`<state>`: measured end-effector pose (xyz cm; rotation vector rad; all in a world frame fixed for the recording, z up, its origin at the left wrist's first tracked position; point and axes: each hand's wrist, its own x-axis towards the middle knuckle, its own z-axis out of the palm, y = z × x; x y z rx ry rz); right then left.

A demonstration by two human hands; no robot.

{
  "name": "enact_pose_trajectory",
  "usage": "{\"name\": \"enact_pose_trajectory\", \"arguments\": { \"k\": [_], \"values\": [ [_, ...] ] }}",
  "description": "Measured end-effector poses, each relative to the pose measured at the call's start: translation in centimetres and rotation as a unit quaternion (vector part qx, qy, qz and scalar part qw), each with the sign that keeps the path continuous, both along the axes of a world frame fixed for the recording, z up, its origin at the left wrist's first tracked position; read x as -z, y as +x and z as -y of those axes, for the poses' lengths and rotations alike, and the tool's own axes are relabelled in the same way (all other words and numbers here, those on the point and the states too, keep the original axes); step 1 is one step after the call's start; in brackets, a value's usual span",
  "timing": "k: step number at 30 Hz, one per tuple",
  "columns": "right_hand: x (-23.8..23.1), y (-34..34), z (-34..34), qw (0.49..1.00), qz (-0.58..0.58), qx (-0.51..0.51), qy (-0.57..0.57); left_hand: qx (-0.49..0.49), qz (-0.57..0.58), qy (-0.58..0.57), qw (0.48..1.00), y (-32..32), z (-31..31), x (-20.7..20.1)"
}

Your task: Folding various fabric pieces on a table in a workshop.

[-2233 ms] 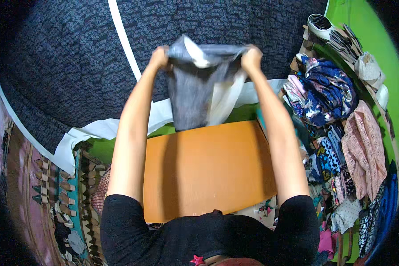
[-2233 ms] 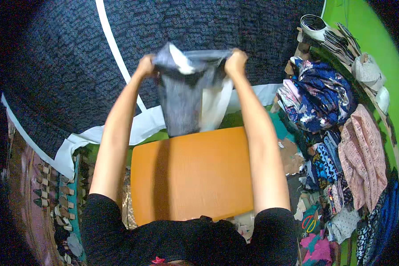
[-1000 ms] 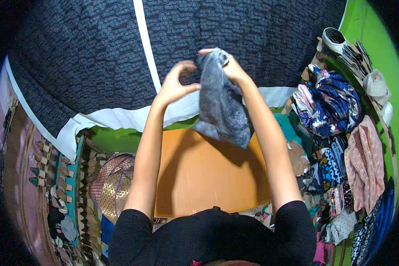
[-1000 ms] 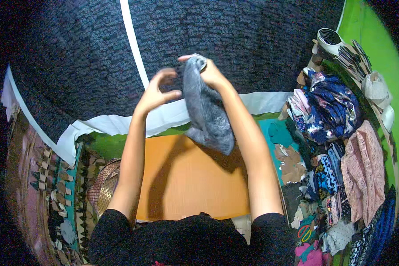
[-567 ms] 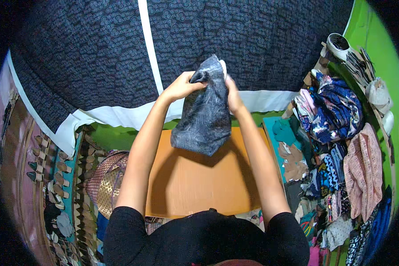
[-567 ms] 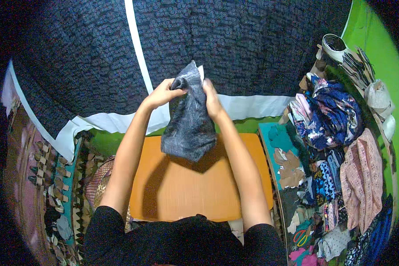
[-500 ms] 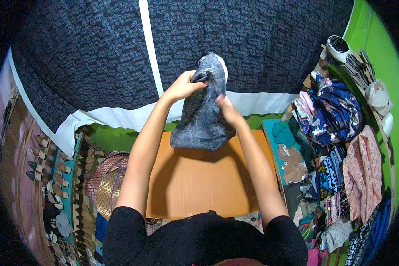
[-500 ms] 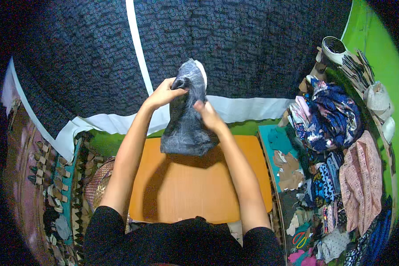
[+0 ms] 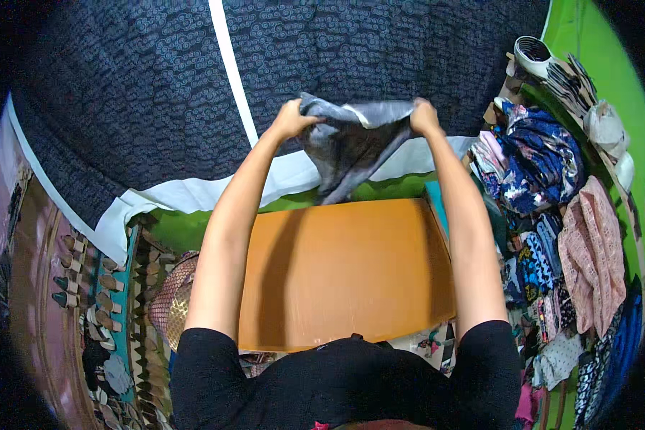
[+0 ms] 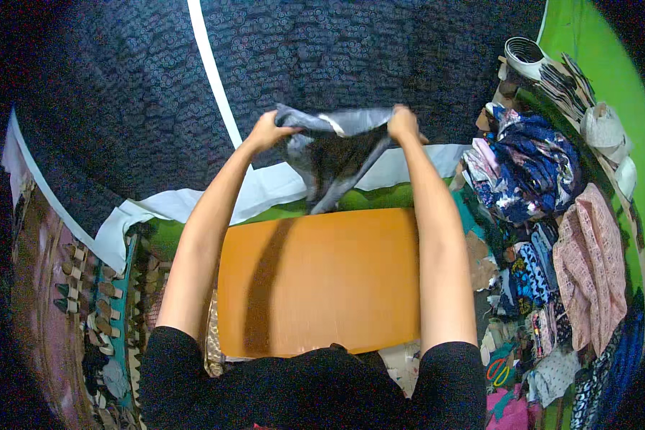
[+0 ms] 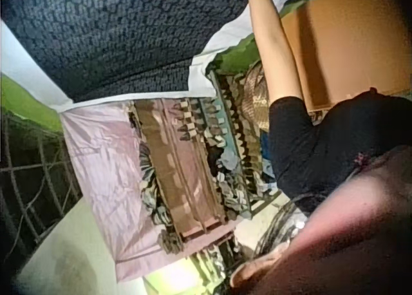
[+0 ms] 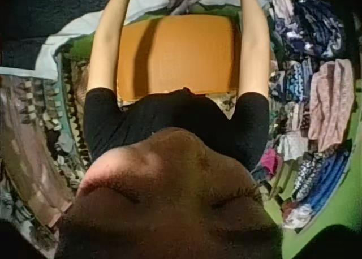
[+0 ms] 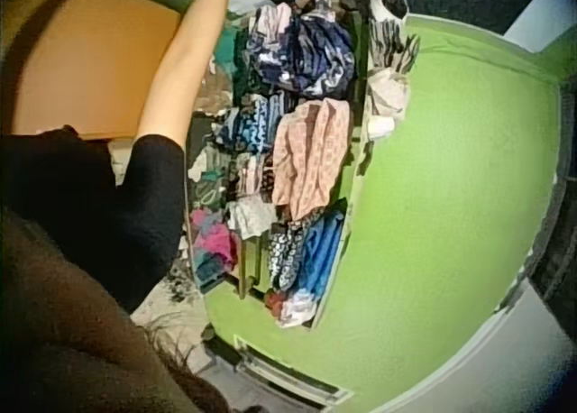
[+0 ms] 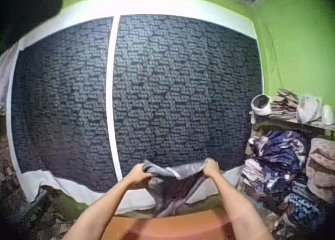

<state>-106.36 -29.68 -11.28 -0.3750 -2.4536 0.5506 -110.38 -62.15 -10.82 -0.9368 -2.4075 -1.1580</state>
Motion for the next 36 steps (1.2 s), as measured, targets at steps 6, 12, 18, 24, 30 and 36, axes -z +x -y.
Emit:
{"name": "enact_pose_trajectory", "arguments": {
  "k": [6, 12, 18, 24, 30, 36],
  "values": [
    [-14.8, 5.3, 4.7, 0.848, -0.514, -0.125, 0.043, -0.001, -0.130, 0.255, 0.958, 3.4, 1.1, -11.6],
    [-13.0, 16.6, 5.6, 0.812, -0.512, -0.202, 0.196, -0.019, -0.208, 0.246, 0.947, 14.1, 6.3, -10.5],
    [0.4, 14.4, 1.2, 0.975, 0.045, -0.199, 0.091, 0.041, 0.048, -0.030, 0.998, 13.1, 6.9, 1.1],
    [-5.0, 6.2, 1.4, 0.975, -0.176, -0.127, -0.049, -0.139, -0.166, -0.053, 0.975, 6.1, 2.6, -2.8],
    [-13.2, 20.6, 2.7, 0.763, -0.596, -0.246, 0.039, -0.077, -0.285, 0.193, 0.936, 19.9, 2.8, -14.6],
    [1.3, 41.1, 1.5, 0.824, -0.436, -0.363, 0.012, -0.210, -0.084, 0.074, 0.971, 41.1, 10.0, 6.3]
  ]
}}
